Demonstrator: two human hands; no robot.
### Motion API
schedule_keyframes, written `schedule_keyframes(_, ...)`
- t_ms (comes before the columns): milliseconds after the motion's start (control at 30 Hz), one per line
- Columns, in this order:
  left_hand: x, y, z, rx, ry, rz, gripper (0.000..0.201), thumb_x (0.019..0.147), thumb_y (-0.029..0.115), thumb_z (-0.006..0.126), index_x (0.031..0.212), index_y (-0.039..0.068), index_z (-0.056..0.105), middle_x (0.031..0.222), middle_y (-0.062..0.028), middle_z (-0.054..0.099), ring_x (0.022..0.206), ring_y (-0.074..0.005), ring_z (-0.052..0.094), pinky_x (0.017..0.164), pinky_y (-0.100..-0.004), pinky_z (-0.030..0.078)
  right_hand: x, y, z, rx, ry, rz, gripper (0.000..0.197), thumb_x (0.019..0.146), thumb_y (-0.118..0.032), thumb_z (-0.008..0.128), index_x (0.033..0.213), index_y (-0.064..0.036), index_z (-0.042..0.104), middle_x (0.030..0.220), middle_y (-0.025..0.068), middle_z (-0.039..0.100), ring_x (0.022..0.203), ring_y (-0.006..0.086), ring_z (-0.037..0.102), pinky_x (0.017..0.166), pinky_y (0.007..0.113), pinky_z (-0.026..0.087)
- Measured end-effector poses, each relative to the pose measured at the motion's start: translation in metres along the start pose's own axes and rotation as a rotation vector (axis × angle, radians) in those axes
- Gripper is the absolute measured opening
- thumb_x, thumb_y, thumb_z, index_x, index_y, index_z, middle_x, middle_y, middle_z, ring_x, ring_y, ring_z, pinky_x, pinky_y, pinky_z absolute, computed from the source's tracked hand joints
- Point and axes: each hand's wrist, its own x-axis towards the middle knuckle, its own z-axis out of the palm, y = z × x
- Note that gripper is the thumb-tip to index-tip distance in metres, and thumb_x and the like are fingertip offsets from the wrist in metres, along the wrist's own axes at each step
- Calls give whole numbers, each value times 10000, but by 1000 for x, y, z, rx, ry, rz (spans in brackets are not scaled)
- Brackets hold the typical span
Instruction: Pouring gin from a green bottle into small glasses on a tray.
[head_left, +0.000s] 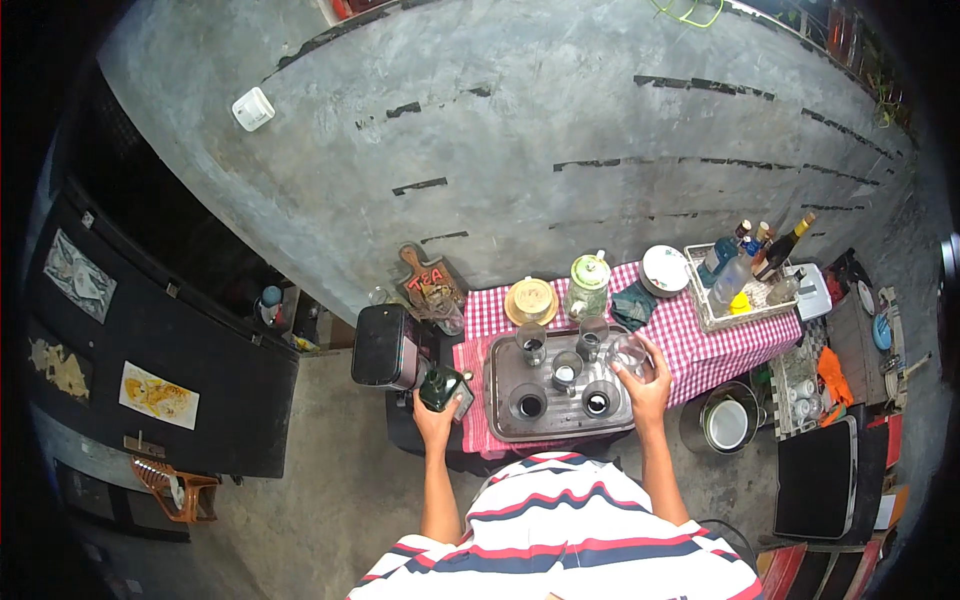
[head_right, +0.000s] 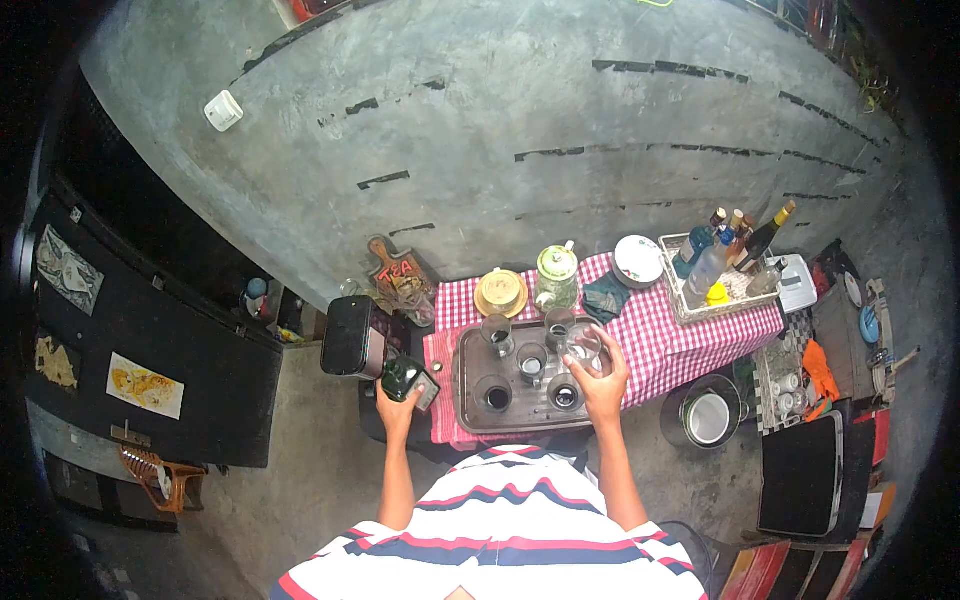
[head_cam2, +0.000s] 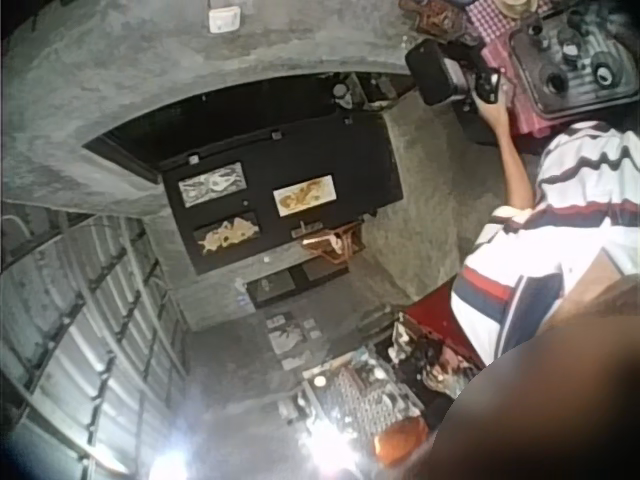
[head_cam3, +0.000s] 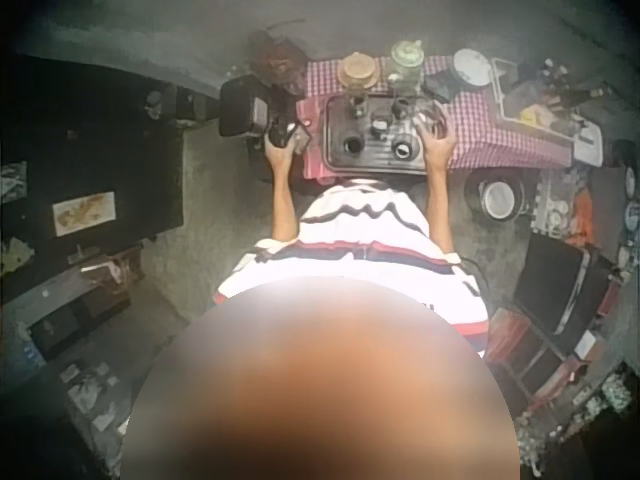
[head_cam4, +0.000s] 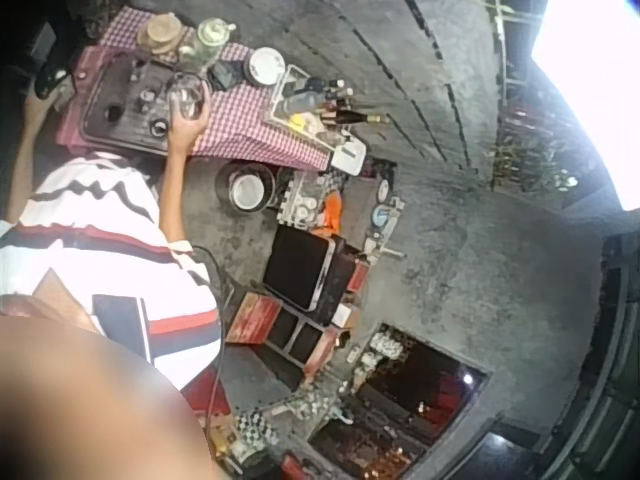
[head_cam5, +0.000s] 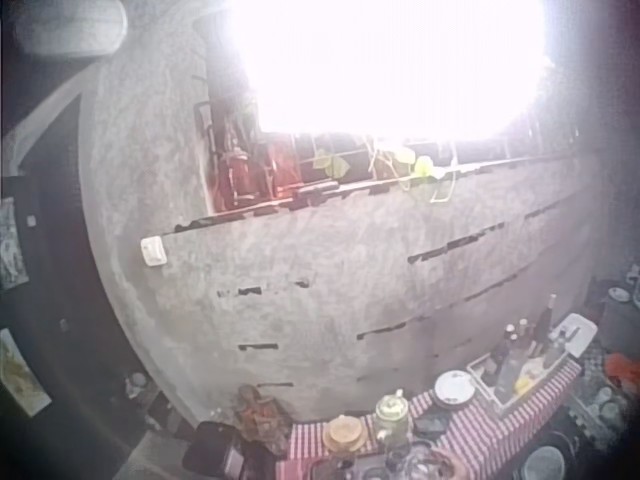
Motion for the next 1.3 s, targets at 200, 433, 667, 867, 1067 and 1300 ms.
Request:
schedule_keyframes(200, 21, 76, -30, -128, -46, 146, 535, 651, 115, 868, 1081, 2, 571, 973, -126, 673, 884, -232, 655, 813, -372, 512, 8, -29, 14, 77, -79, -36, 653, 772, 79, 749, 1370, -2, 500, 1278, 141, 576, 1186, 229, 589, 1003, 365, 527)
schedule_keyframes(433, 34, 166, -59, 122, -171, 347, 580, 611, 193, 912, 1041, -19, 585, 917, -168, 694, 827, -316, 684, 769, -395, 528, 12, -55, 18, 116, -175, -109, 704, 733, 83, 777, 1371, -10, 495, 1245, 124, 585, 1181, 214, 587, 962, 341, 556)
schedule_keyframes(667, 29, 267, -62, 202, -519, 474, 590, 585, 232, 923, 1012, 2, 587, 915, -146, 693, 847, -300, 696, 778, -398, 528, 4, -88, 16, 142, -261, -189, 748, 709, 80, 795, 1384, -7, 485, 1279, 141, 588, 1186, 225, 597, 967, 349, 558)
schedule_keyframes(867, 21, 298, -52, 217, -736, 441, 585, 569, 167, 897, 1046, -1, 603, 927, -114, 721, 857, -213, 717, 811, -345, 540, -5, -94, 6, 122, -341, -247, 769, 687, 59, 819, 1381, 7, 493, 1261, 127, 591, 1188, 231, 601, 962, 348, 560)
schedule_keyframes(1067, -3, 313, -37, 328, -797, 314, 584, 603, 219, 901, 1031, -30, 590, 936, -152, 726, 870, -234, 724, 814, -347, 542, -13, -96, 0, 120, -390, -215, 761, 691, 36, 831, 1375, 4, 499, 1259, 123, 595, 1192, 222, 599, 966, 355, 559)
schedule_keyframes(1300, -21, 326, -34, 427, -965, 288, 733, 626, 328, 895, 1109, -101, 548, 965, -211, 713, 908, -278, 725, 821, -369, 543, -17, -93, 0, 109, -425, -175, 708, 692, -10, 848, 1329, -9, 539, 1243, 91, 600, 1156, 196, 615, 939, 334, 557)
